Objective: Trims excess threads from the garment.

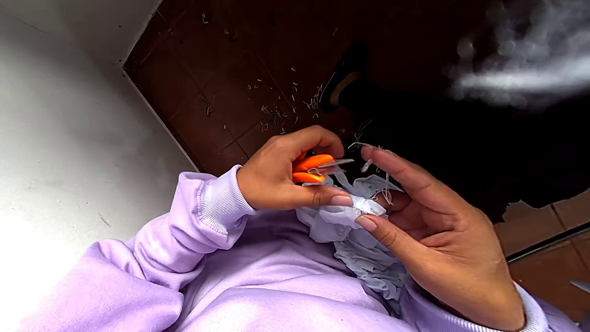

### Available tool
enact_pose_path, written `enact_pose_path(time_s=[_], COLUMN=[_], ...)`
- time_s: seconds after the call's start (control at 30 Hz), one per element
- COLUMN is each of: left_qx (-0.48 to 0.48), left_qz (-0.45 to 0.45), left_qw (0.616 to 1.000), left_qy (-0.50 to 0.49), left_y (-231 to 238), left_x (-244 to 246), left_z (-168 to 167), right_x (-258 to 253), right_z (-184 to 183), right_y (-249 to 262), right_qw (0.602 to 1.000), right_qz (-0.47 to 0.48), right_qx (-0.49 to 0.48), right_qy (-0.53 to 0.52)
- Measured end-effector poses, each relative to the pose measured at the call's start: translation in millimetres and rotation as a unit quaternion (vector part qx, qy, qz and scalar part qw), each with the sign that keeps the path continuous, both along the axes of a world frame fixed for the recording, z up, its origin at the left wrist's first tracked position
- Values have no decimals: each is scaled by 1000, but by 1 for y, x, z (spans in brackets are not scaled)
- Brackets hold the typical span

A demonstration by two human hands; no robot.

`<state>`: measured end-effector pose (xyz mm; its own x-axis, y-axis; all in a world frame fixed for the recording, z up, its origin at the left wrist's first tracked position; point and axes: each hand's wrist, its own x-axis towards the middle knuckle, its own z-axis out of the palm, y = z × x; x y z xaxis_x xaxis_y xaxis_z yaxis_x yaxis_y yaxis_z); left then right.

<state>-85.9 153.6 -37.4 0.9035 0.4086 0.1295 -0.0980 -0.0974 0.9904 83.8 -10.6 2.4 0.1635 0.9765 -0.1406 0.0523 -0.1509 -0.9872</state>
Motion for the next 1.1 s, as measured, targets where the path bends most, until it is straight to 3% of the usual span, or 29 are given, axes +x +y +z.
enact_pose_path(time_s=[0.1,0.23,0.5,0.8,1.1], left_qx=[-98,-87,13,311,351], left_qz=[-34,-42,18,-24,-38], left_qw=[994,995,1000,949,934], left_qy=[18,27,-3,53,48], left_y=[-13,-15,-11,5,4], left_x=[6,6,3,-10,-4], left_z=[1,2,9,23,25], right_x=[-2,1,-4,-3,-4], right_z=[0,-1,0,5,6], right_y=[2,2,0,0,0], right_qw=[1000,998,997,996,996], right_qz=[-15,-57,-73,-76,-63], right_qx=[9,1,-33,-23,-29], right_qy=[8,-3,-18,-43,-50])
